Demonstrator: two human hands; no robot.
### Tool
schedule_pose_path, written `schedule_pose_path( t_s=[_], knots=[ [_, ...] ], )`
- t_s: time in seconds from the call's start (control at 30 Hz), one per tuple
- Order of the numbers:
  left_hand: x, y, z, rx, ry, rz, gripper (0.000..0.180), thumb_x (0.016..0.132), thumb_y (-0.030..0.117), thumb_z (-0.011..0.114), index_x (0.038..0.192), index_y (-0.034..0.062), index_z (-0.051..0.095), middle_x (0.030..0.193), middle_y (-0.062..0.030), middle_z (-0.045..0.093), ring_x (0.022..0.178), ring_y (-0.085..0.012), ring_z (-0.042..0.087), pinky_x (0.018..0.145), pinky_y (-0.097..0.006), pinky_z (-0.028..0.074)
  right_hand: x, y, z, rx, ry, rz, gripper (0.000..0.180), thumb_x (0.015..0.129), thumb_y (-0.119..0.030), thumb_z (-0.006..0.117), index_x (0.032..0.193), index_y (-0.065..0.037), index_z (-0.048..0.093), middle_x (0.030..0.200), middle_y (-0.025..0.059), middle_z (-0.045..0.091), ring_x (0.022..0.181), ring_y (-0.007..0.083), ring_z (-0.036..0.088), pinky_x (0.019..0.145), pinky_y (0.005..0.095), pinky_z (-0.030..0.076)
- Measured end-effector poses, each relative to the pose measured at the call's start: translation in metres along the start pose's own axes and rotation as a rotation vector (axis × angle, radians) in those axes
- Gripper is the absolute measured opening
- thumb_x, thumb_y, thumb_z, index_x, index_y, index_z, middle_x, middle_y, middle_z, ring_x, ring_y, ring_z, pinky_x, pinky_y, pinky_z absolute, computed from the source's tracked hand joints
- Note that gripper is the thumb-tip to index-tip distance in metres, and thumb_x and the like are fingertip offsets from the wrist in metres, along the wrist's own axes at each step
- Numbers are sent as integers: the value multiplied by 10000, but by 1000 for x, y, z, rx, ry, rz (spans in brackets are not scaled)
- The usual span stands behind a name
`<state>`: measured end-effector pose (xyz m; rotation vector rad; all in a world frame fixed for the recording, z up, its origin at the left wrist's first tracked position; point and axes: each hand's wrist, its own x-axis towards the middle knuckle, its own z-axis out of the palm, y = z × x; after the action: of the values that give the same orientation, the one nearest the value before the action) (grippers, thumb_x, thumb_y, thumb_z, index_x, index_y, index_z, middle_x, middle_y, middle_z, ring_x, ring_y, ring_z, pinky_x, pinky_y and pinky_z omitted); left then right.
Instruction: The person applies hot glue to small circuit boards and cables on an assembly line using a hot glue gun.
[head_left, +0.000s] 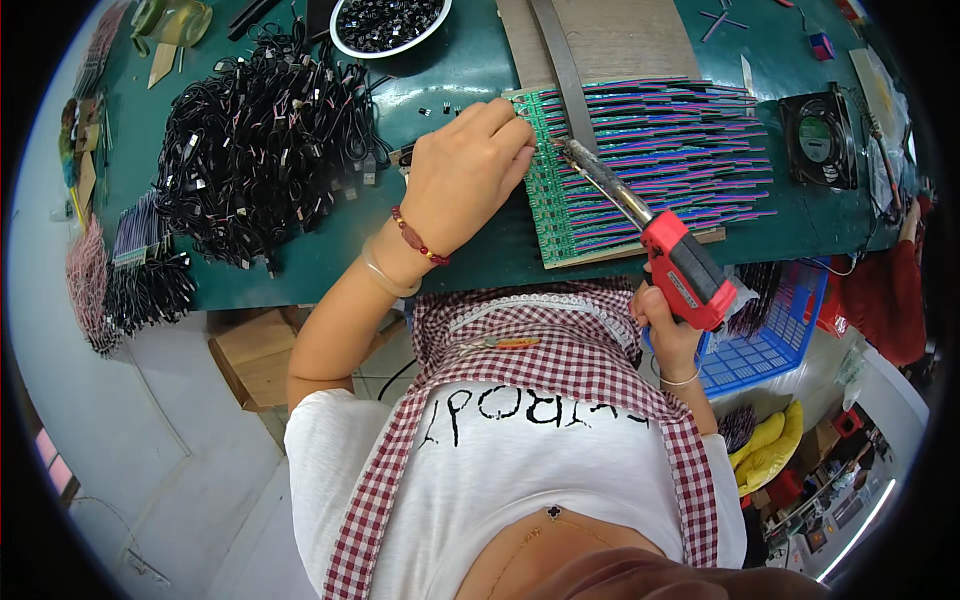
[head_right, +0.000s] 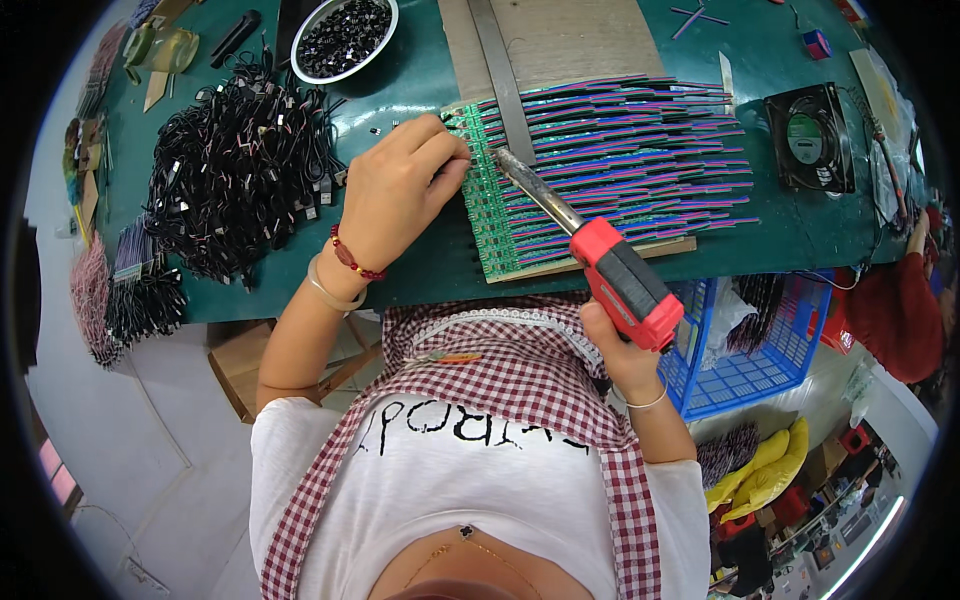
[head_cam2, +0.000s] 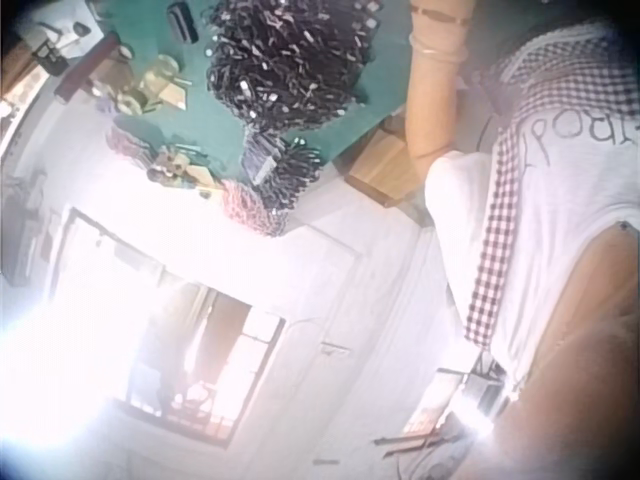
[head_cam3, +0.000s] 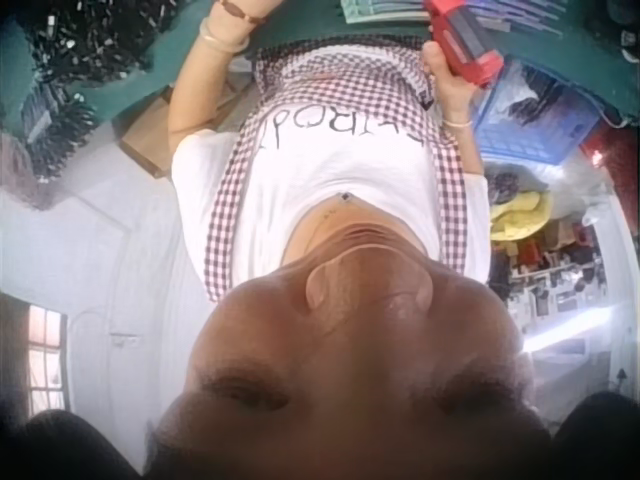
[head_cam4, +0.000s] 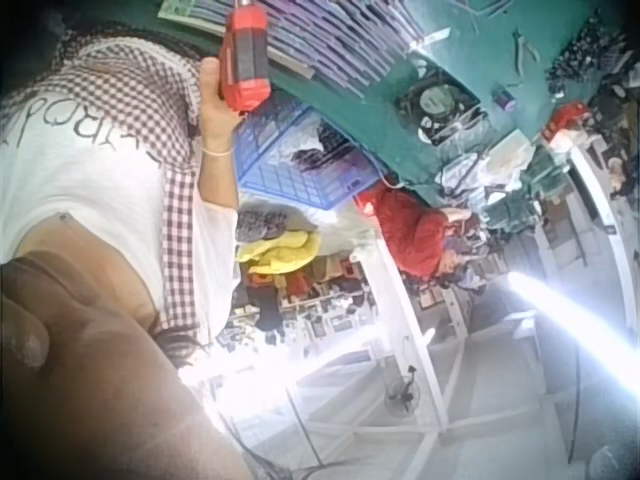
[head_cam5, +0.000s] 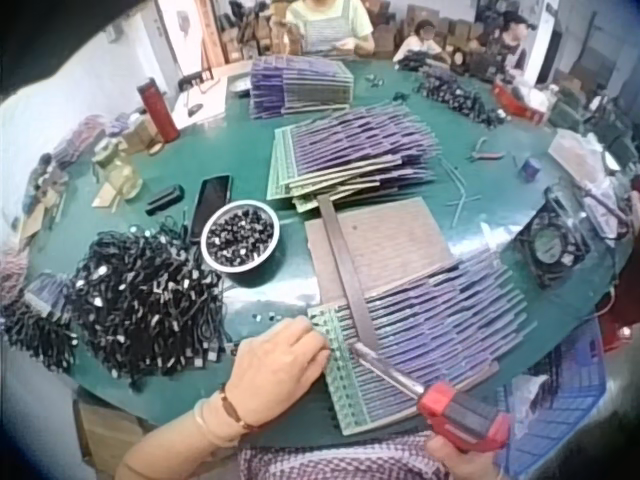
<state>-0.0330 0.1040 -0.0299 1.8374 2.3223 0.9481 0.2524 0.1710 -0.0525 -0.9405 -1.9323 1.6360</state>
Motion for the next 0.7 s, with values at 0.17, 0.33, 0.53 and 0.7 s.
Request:
schedule_pose_path(
  t_s=[0.17, 0.33, 0.53, 0.7],
  knots=[
    [1, 1, -3, 9, -22, 7, 80, 745, 105, 662, 786, 76, 600, 784, -38, 549, 720, -224, 581, 587, -328, 475, -2, 5, -2, 36, 24, 59, 315, 834, -95, 654, 1102, 20, 536, 801, 48, 563, 679, 114, 523, 609, 265, 436],
    [1, 0, -3, 32, -46, 15, 77, 753, 102, 652, 797, 71, 598, 783, -44, 540, 732, -229, 578, 593, -335, 474, -5, 7, -3, 47, 0, 150, 351, 797, -112, 719, 1110, -17, 594, 979, 47, 614, 861, 123, 568, 738, 280, 468],
    [2, 1, -4, 41, -46, 24, 72, 761, 97, 643, 787, 61, 587, 771, -50, 534, 723, -235, 580, 601, -338, 474, 0, -6, 4, -28, -23, 0, 312, 871, -81, 592, 1133, 53, 489, 648, 43, 511, 527, 96, 472, 495, 241, 403],
    [3, 2, -5, 46, -57, 25, 73, 764, 97, 638, 777, 54, 580, 766, -56, 534, 720, -243, 581, 601, -340, 474, -2, -4, 1, 34, -39, 12, 342, 885, -73, 558, 1185, 63, 462, 638, 43, 497, 506, 94, 442, 496, 252, 395]
  ],
)
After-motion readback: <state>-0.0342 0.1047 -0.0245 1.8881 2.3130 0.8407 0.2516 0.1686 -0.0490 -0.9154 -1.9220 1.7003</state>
